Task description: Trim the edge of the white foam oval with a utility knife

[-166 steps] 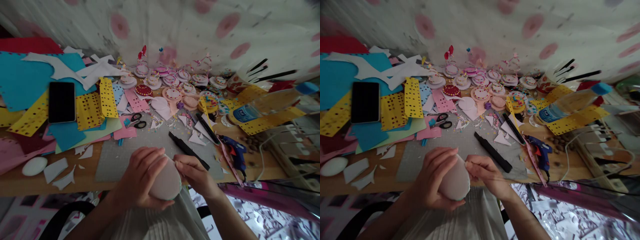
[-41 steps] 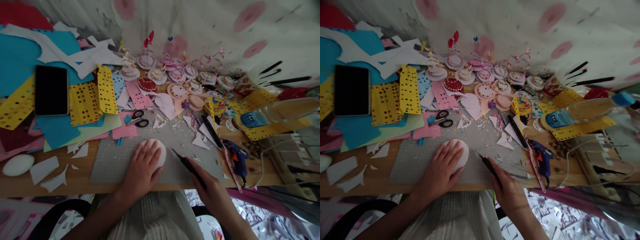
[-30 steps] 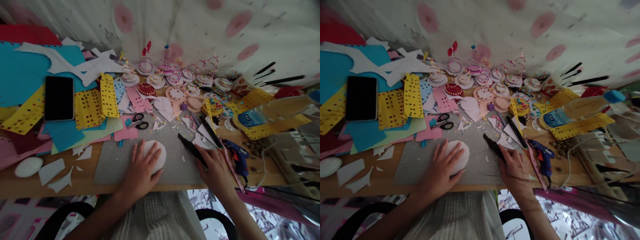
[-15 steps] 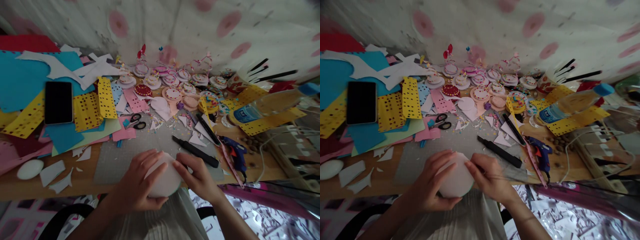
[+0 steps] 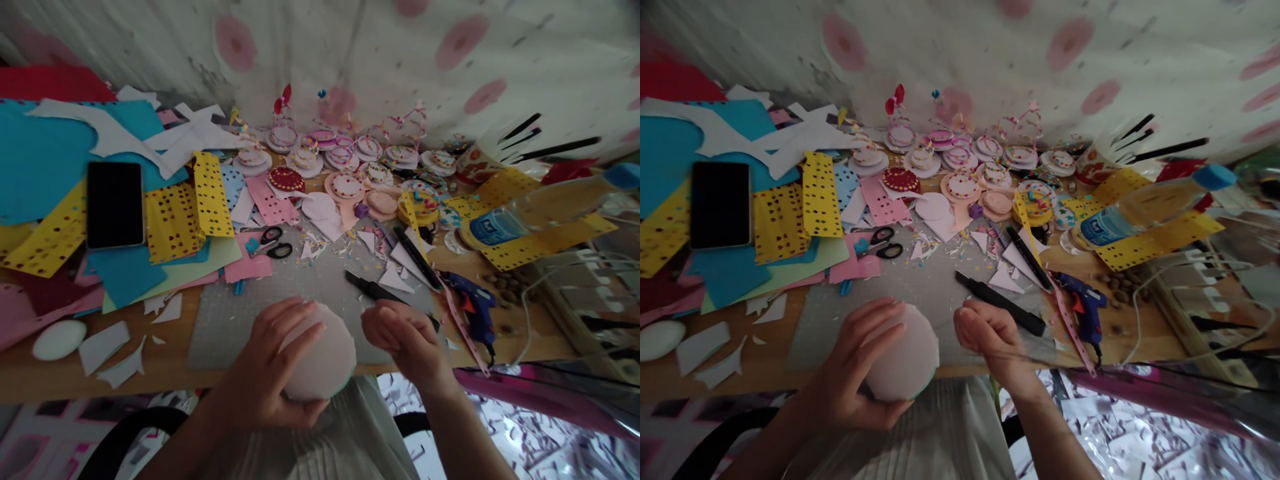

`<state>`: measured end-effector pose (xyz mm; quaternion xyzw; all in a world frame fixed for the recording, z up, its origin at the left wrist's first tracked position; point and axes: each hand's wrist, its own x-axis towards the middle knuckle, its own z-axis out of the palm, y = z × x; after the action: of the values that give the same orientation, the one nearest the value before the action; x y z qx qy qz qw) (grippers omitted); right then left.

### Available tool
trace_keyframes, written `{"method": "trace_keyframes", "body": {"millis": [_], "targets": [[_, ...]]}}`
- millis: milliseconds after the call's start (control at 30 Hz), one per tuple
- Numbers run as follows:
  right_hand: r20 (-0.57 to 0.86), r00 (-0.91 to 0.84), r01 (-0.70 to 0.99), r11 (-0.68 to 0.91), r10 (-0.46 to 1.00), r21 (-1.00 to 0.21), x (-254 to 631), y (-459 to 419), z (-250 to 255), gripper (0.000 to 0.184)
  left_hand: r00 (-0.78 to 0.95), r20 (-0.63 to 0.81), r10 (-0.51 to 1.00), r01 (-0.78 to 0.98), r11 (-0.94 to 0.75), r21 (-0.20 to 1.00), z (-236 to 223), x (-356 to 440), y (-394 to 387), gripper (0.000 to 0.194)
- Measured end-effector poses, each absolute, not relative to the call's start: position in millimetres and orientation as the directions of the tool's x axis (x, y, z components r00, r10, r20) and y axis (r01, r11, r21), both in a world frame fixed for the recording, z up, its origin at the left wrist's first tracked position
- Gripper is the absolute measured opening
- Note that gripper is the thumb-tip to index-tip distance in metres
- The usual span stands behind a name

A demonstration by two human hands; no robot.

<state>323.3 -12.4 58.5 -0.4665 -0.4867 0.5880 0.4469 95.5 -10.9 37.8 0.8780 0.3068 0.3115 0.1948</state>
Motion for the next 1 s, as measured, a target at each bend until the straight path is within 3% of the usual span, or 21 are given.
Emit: {"method": "trace_keyframes", "body": {"millis": [67, 133, 200, 267, 367, 467, 567, 633, 733, 800, 900, 1000], "targets": [[-0.185, -0.259, 0.206, -0.133, 0.948, -0.970, 339, -18, 66, 0.043, 0.626, 0.384, 0.678, 0.448, -0.716, 0.535, 36, 91, -6, 0.077], [-0.333, -0.391, 0.498, -0.107, 0.858, -0.860, 357, -29, 71, 0.026, 0.639, 0.335, 0.693, 0.480, -0.699, 0.530, 34, 86, -1, 0.075], [-0.471, -0.452, 0.674, -0.056, 0.758, -0.737, 372, -44, 71, 0.013, 0.656, 0.279, 0.701, 0.508, -0.683, 0.524, 33, 83, 6, 0.073], [-0.519, -0.423, 0.765, -0.015, 0.743, -0.644, 383, -58, 68, 0.020, 0.695, 0.205, 0.689, 0.519, -0.678, 0.520, 34, 81, 13, 0.073], [-0.446, -0.368, 0.785, 0.016, 0.816, -0.619, 393, -64, 64, 0.026, 0.806, 0.101, 0.584, 0.464, -0.727, 0.505, 36, 85, 21, 0.069], [-0.238, -0.232, 0.793, 0.042, 0.943, -0.608, 399, -53, 59, 0.023, 0.894, 0.048, 0.445, 0.363, -0.785, 0.502, 36, 90, 24, 0.058], [0.000, -0.087, 0.864, 0.075, 0.996, -0.497, 408, -38, 45, 0.023, 0.916, 0.043, 0.400, 0.333, -0.813, 0.477, 32, 90, 23, 0.038], [0.064, -0.076, 0.914, 0.096, 0.995, -0.395, 415, -31, 30, 0.028, 0.908, 0.074, 0.413, 0.344, -0.833, 0.433, 28, 86, 21, 0.032], [0.067, -0.110, 0.962, 0.123, 0.992, -0.245, 419, -27, 10, 0.033, 0.864, 0.139, 0.484, 0.406, -0.834, 0.373, 22, 81, 17, 0.031], [0.038, -0.110, 0.974, 0.115, 0.993, -0.193, 418, -26, 3, 0.032, 0.769, 0.174, 0.615, 0.526, -0.763, 0.375, 19, 83, 12, 0.031], [0.010, -0.088, 0.973, 0.088, 0.996, -0.214, 414, -27, 2, 0.026, 0.551, 0.166, 0.818, 0.711, -0.564, 0.420, 14, 95, 3, 0.040], [0.019, -0.068, 0.959, 0.070, 0.998, -0.275, 410, -29, 11, 0.029, 0.504, 0.106, 0.857, 0.753, -0.497, 0.431, 7, 109, -1, 0.064]]}}
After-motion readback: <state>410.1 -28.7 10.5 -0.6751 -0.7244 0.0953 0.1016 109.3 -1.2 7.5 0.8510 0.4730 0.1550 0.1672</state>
